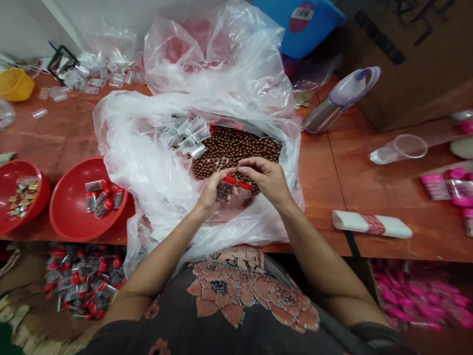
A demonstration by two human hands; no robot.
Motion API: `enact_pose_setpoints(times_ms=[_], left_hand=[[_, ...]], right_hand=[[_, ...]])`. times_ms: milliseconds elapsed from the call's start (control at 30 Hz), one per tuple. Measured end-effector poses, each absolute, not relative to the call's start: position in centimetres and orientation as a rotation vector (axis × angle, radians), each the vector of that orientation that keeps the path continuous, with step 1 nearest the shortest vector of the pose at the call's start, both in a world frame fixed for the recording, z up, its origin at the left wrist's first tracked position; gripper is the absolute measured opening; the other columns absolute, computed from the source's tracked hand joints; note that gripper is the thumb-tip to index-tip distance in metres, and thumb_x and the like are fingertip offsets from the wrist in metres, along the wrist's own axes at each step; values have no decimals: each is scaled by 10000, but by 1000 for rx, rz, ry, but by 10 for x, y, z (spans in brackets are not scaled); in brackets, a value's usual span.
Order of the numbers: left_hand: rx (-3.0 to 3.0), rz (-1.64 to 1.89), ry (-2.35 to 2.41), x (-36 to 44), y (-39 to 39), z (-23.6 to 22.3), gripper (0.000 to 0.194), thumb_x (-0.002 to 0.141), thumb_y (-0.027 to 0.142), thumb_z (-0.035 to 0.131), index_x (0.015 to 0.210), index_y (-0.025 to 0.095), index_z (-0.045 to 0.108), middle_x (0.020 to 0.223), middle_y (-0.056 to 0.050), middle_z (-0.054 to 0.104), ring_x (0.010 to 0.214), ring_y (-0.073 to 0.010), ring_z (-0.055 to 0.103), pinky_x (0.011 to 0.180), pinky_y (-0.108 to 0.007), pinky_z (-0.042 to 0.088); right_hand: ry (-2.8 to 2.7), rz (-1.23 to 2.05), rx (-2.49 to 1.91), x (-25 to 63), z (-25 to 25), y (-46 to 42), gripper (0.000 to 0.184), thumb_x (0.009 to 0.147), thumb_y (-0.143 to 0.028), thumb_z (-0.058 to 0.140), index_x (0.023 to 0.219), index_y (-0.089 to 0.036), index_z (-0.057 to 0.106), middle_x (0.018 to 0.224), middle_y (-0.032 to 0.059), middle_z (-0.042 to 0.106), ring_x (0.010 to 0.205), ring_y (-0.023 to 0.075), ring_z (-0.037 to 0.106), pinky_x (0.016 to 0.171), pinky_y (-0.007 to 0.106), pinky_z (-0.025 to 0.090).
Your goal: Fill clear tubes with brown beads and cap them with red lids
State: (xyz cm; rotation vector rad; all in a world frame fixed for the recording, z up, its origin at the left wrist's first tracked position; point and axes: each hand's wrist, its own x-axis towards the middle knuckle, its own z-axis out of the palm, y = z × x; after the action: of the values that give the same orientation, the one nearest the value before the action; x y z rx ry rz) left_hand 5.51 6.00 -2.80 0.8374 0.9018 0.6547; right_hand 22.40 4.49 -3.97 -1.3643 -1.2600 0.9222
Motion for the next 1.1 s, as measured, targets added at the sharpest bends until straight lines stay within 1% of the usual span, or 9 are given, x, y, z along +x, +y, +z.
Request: enact_pose_setpoints(times_ms=[133, 233, 300, 367, 467, 567, 667, 867, 1100], left_hand=[[849, 679, 897, 60, 58, -35, 468, 922, 454, 378, 1129, 142, 659, 624, -32, 638, 475, -115, 509, 462, -222, 382], [816, 681, 963, 65, 57, -34, 520, 939, 561, 374, 921, 141, 680, 567, -38, 595, 443, -115, 493, 438, -235, 378], [794, 660, 978, 66, 57, -31, 582, 922, 643, 387, 865, 139, 674, 548, -40, 577, 423, -114, 481, 428, -247, 373], [758, 657, 936, 66, 59, -25, 590, 913, 660, 413, 927, 134, 681, 543, -29, 566, 420, -108, 472, 436, -246, 373], [690, 693, 832, 62, 62, -17, 538, 942, 572, 426, 1148, 124, 642, 562, -5, 574, 443, -101, 481, 466, -228, 380], [676, 754, 775, 59, 63, -13, 497, 957, 476, 420, 1247, 108, 589, 588, 5, 588, 473, -98, 503, 503, -216, 401], [699, 780, 790, 59, 63, -12, 492, 960, 507, 418, 1162, 107, 620, 589, 7, 584, 479, -93, 508, 518, -212, 417], [679, 839, 951, 55, 63, -14, 579, 918, 685, 386, 897, 146, 595, 647, -29, 642, 472, -91, 544, 496, -211, 429], [584, 784, 906, 49, 61, -16, 510, 925, 611, 471, 889, 131, 640, 722, -42, 658, 526, -97, 575, 518, -227, 473]], right_hand=[[-1458, 894, -1247, 212, -26, 37, 134, 874, -323, 653, 931, -275, 764, 914, -2, 752, 873, 171, 674, 865, 342, 517], [-1579, 831, -1191, 212, -27, 36, 137, 894, -310, 640, 950, -302, 765, 933, 3, 741, 896, 178, 665, 874, 357, 512], [-1596, 824, -1186, 215, -30, 38, 163, 916, -315, 610, 987, -306, 756, 959, 9, 737, 914, 180, 666, 872, 359, 519], [-1551, 753, -1254, 222, -33, 38, 206, 937, -314, 569, 1059, -306, 735, 1030, 18, 734, 977, 186, 662, 916, 378, 510], [-1457, 574, -1417, 232, -40, 33, 263, 931, -295, 552, 1151, -284, 697, 1188, 48, 699, 1143, 215, 609, 1067, 458, 417], [-1369, 688, -1491, 234, -50, 21, 243, 911, -317, 572, 1097, -241, 709, 1139, 69, 705, 1097, 223, 626, 1034, 461, 449], [-1295, 813, -1509, 229, -59, 7, 251, 920, -338, 558, 1096, -225, 696, 1100, 72, 706, 1019, 210, 649, 951, 420, 504], [-1587, 502, -1732, 231, -67, 11, 238, 938, -279, 508, 1054, -200, 700, 1035, 109, 670, 1003, 257, 599, 924, 435, 481], [-1791, 618, -1821, 238, -83, 27, 263, 848, -229, 600, 1077, -176, 718, 1001, 118, 646, 955, 267, 596, 900, 427, 488]])
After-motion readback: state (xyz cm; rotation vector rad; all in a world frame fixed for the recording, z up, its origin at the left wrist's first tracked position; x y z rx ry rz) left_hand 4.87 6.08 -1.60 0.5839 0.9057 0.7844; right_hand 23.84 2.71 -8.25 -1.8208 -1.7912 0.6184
